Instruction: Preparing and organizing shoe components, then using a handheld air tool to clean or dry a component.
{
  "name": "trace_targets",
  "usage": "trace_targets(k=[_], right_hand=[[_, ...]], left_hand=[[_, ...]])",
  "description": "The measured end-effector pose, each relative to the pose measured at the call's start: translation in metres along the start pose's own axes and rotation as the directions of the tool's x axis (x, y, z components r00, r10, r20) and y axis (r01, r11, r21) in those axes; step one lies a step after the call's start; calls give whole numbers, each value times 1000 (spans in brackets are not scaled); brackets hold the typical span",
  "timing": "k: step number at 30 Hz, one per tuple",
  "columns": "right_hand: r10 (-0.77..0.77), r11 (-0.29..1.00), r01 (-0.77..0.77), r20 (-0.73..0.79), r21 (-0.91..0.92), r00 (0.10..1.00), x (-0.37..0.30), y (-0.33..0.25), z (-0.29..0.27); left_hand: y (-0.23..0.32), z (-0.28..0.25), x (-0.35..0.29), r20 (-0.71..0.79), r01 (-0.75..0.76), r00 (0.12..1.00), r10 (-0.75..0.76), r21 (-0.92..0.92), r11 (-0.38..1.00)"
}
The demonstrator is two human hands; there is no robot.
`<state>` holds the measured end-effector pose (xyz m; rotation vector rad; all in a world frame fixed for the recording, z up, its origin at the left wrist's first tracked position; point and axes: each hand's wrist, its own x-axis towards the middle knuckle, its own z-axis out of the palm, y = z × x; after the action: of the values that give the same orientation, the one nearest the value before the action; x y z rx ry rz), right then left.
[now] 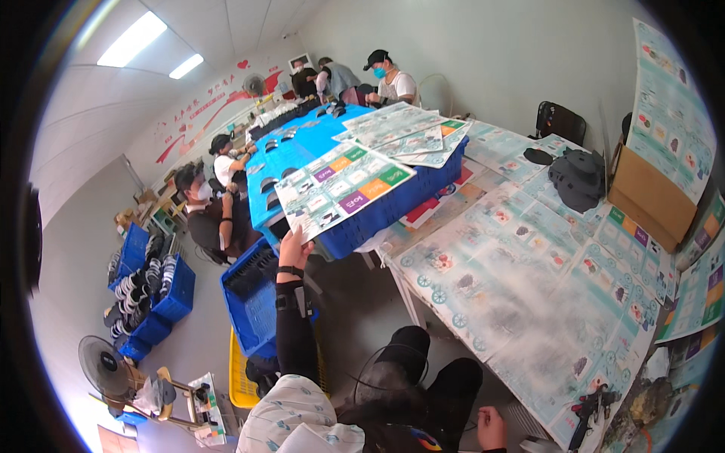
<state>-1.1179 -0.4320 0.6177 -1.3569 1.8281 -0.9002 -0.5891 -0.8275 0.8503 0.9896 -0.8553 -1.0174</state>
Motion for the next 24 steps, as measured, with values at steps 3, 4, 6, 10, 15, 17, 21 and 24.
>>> trace_targets(k=[3, 4, 6, 10, 15, 17, 21, 24], right_hand=[[65, 998, -65, -8, -22, 998, 7, -8, 7], [93, 995, -93, -2, -24, 996, 9, -7, 9], [138, 989, -136, 33, -52, 990, 15, -9, 15], [58, 994, -51, 68, -99, 996, 29, -25, 41], [23, 991, 2, 180, -136, 983, 55, -58, 61], [-4, 990, 43, 279, -134, 960, 67, -86, 85], [-51, 977, 118, 346, -176, 937, 86, -127, 115], [-57, 977, 130, 378, -170, 924, 92, -174, 139]], left_hand=[[0, -23, -10, 63, 133, 988, -140, 107, 985], [-1, -34, -23, 12, 170, 985, -174, 155, 973], [-33, -83, -44, -40, 230, 973, -227, 151, 961], [-140, -266, -120, -296, 593, 804, -516, 465, 657], [-254, -306, -215, -536, 595, 379, -755, 765, -244], [-260, -374, -249, -629, 688, 415, -657, 690, -226], [-246, -444, -260, -857, 868, 430, -285, 479, -131], [-240, -489, -285, -913, 894, 403, -62, 408, -184]])
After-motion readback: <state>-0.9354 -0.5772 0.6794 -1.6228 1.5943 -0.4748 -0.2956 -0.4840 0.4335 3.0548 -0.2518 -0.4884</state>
